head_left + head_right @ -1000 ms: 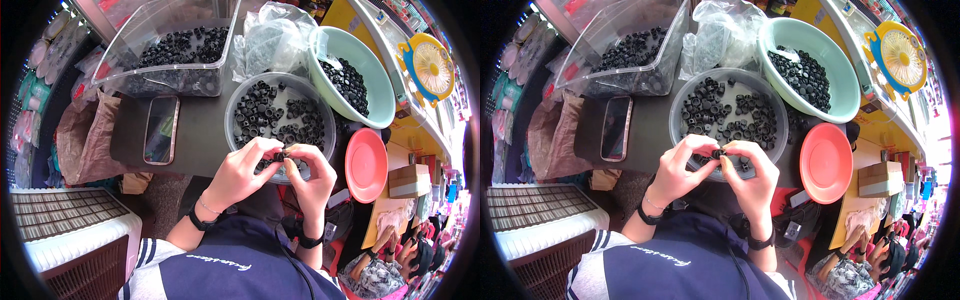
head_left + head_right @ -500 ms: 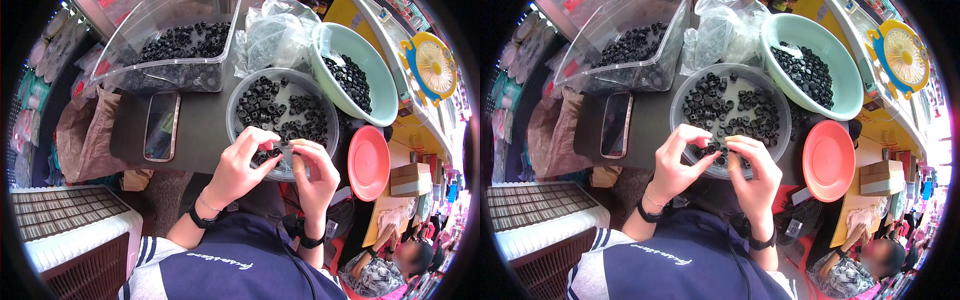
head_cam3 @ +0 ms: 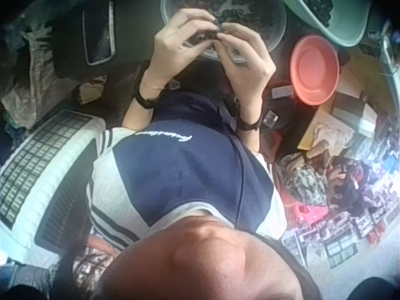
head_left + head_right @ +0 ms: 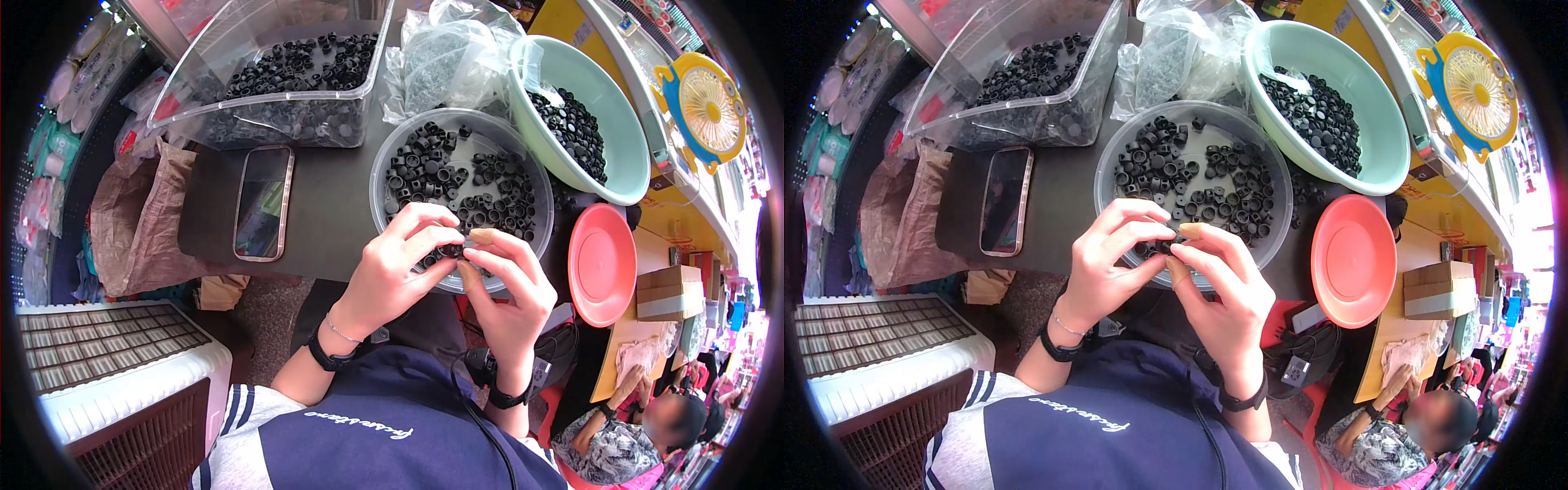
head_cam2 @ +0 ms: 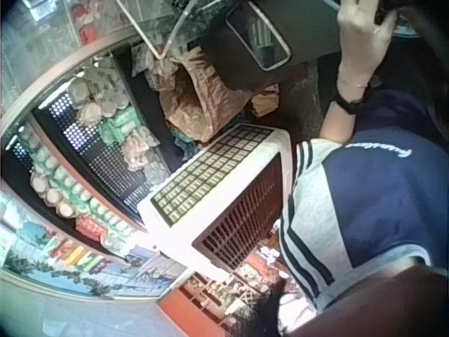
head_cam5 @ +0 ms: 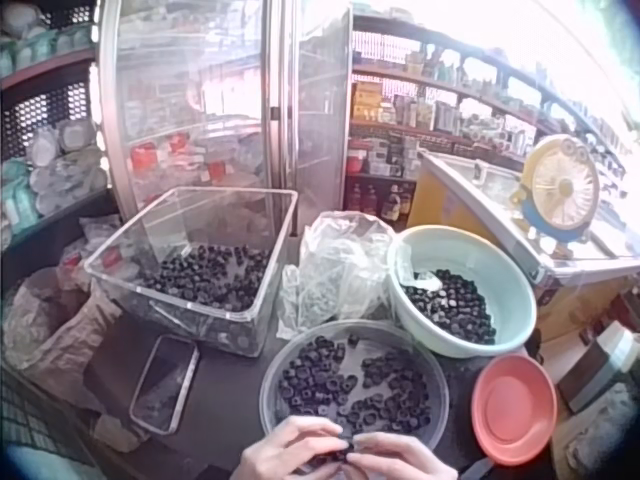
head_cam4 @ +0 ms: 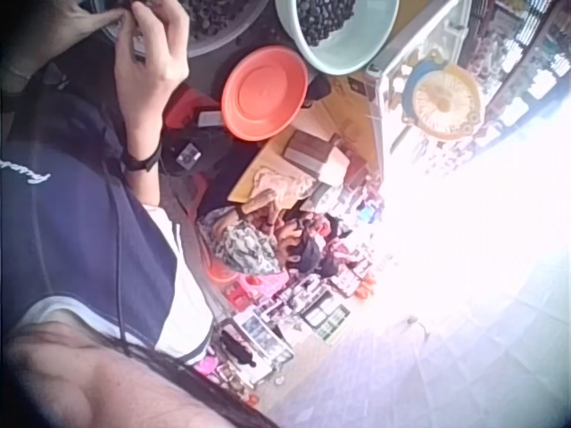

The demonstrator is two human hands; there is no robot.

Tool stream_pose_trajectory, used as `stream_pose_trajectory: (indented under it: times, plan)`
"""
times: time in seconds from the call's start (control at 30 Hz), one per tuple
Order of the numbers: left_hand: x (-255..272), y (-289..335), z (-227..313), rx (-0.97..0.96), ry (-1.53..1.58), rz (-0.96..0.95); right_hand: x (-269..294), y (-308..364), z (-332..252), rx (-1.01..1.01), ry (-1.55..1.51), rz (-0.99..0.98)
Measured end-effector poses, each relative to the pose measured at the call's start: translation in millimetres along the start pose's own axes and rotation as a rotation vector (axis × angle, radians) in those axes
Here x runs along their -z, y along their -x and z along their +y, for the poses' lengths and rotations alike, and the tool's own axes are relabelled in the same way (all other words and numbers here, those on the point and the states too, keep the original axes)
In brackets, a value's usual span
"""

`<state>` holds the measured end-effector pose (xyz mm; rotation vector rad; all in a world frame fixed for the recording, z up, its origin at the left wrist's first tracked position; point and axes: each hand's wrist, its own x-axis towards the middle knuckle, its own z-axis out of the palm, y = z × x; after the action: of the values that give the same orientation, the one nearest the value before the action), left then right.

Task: Sorting and examining small black circular parts for a manufacturing task.

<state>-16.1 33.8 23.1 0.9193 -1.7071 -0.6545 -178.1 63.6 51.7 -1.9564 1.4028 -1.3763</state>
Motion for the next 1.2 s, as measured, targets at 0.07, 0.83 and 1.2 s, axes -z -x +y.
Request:
stream_pose_trajectory:
  times: [0.07, 0.83, 1.2]
  plan:
    - [0, 1, -1, -0.007, -0.003, -0.012, 1, -2, -2, 0.008, 0.025, -0.004]
    - [1, 0, 8, -0.206, 0.023, 0.007, 15, 5, 21, -0.728, -1.168, -0.227]
    - [-4, 6, 8, -0.152, 0.175, 0.081, 15, 8, 20, -0.787, -1.38, -0.267]
